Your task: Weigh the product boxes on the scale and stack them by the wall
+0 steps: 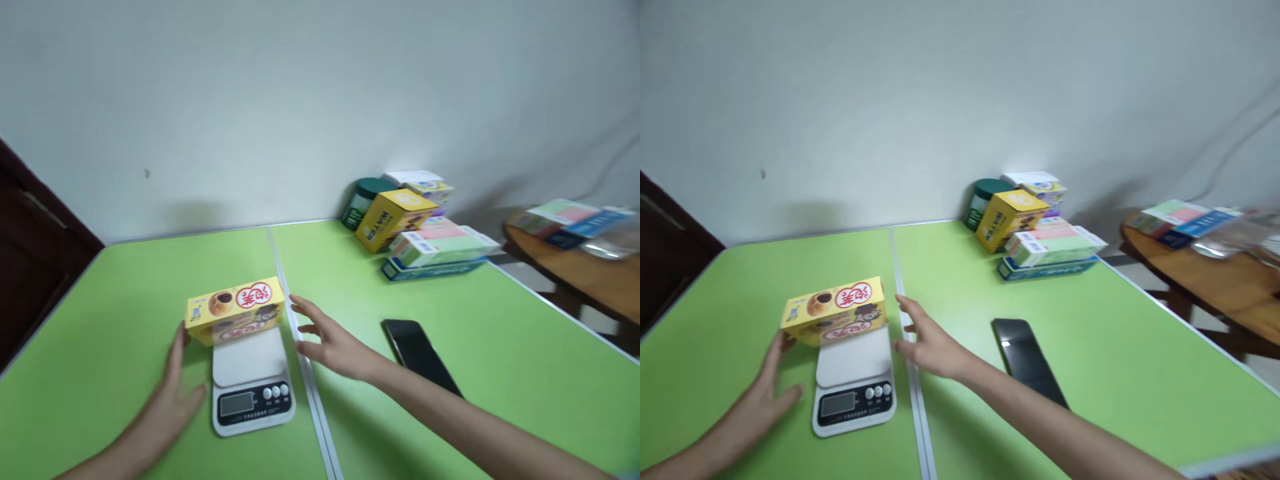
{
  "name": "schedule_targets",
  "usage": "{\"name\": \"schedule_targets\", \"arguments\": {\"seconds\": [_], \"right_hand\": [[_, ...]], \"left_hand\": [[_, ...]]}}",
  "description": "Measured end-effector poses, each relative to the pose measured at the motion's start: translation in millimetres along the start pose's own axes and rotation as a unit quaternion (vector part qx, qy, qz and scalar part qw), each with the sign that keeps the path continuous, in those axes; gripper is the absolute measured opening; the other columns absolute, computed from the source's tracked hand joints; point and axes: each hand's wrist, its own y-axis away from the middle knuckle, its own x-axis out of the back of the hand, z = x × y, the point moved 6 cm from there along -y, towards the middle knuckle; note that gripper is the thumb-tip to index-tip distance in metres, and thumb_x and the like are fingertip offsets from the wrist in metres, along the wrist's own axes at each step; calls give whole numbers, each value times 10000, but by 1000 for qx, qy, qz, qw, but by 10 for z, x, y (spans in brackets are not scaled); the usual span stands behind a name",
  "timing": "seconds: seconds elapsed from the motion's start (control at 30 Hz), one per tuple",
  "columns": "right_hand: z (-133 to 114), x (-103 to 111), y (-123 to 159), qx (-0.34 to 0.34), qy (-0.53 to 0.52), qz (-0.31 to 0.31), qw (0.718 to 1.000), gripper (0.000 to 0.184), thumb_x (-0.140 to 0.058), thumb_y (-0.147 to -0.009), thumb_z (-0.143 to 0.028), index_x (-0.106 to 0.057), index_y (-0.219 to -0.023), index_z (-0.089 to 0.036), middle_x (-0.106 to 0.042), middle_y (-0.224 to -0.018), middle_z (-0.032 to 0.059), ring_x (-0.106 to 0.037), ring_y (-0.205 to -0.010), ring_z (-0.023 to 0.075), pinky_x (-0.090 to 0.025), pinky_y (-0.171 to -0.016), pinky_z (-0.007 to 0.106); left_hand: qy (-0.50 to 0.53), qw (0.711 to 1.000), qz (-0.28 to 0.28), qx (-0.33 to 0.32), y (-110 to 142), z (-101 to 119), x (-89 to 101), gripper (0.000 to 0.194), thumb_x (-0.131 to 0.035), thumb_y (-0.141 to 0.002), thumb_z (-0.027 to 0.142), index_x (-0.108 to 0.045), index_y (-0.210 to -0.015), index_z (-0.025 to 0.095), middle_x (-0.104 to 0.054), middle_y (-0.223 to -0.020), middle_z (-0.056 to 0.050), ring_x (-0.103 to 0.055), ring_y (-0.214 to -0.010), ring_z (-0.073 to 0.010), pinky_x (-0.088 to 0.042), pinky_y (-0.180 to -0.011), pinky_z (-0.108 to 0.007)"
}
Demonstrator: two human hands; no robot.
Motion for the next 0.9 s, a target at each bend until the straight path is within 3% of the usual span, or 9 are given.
{"name": "schedule_targets", "arguments": {"seconds": [0.1, 0.2, 0.33, 0.47, 0.53, 0.6, 0.7, 0.77, 0.9], "right_hand": [[-121, 106, -132, 11, 38, 24, 999, 843, -646, -720, -201, -243, -1461, -207, -322, -1483, 172, -586, -1045, 241, -520, -834, 413], [-240, 66, -312, 47, 85, 13, 995, 902, -712, -693, -193, -245, -1465, -197, -332, -1482, 180, -606, -793, 157, -530, -746, 356], [-323, -19, -391, 140, 130, 28, 981, 684, -640, -777, -182, -366, -1404, -187, -505, -1342, 132, -582, -743, 139, -515, -729, 326], [-319, 218, -85, 204, 124, 93, 967, 612, -598, -820, -258, -374, -1388, -212, -555, -1264, 101, -593, -837, 180, -507, -798, 351], [-262, 492, 166, 210, 108, 139, 962, 572, -577, -839, -316, -391, -1372, -223, -556, -1263, 99, -588, -965, 221, -497, -853, 379], [-148, 830, 426, 192, 84, 190, 959, 492, -546, -858, -360, -440, -1324, -245, -595, -1194, 84, -581, -1014, 241, -504, -844, 393], [131, 1396, 792, 143, 27, 284, 948, 441, -526, -858, -418, -469, -1263, -253, -627, -1065, 64, -615, -856, 217, -526, -673, 347], [357, 1772, 1010, 127, -6, 361, 924, 437, -542, -830, -453, -480, -1202, -233, -626, -959, 46, -606, -732, 181, -507, -606, 313], [873, 2432, 1308, 100, -58, 509, 853, 435, -557, -759, -493, -481, -1090, -222, -582, -812, -1, -575, -635, 136, -485, -620, 288]], "left_hand": [[-27, 998, 50, -32, -282, 66, 249, 1137, -653, -639, 620, -15, -1494, 226, -224, -1546, -144, -273, -1395, -359, -210, -1141, -529], [-50, 997, 44, -31, -605, 73, 389, 1174, -719, -501, 678, -191, -1460, 254, -340, -1494, -121, -452, -1283, -367, -317, -1109, -511], [-48, 996, 47, -63, -825, 112, 427, 885, -717, -400, 749, -550, -1121, 264, -596, -1238, -24, -534, -1183, -369, -356, -1094, -508], [-36, 996, 38, -79, -697, 537, 167, 605, -712, -448, 728, -590, -945, 405, -691, -969, 167, -629, -1023, -323, -474, -958, -527], [-21, 996, 7, -85, -594, 912, -148, 548, -751, -485, 644, -599, -948, 394, -708, -966, 154, -644, -983, -300, -519, -899, -504], [-10, 994, -35, -106, -525, 1307, -580, 513, -757, -564, 541, -597, -1000, 326, -709, -1027, 72, -644, -972, -276, -547, -860, -473], [61, 978, -112, -167, -507, 1804, -1384, 499, -722, -643, 415, -565, -1076, 223, -637, -1153, -53, -635, -984, -238, -553, -854, -405], [91, 964, -157, -193, -537, 2022, -1969, 488, -698, -670, 332, -540, -1102, 169, -574, -1189, -112, -639, -933, -215, -561, -819, -373], [89, 954, -171, -232, -640, 2344, -2993, 440, -646, -700, 139, -515, -1121, 141, -481, -1183, -130, -624, -821, -161, -550, -790, -334]]}}
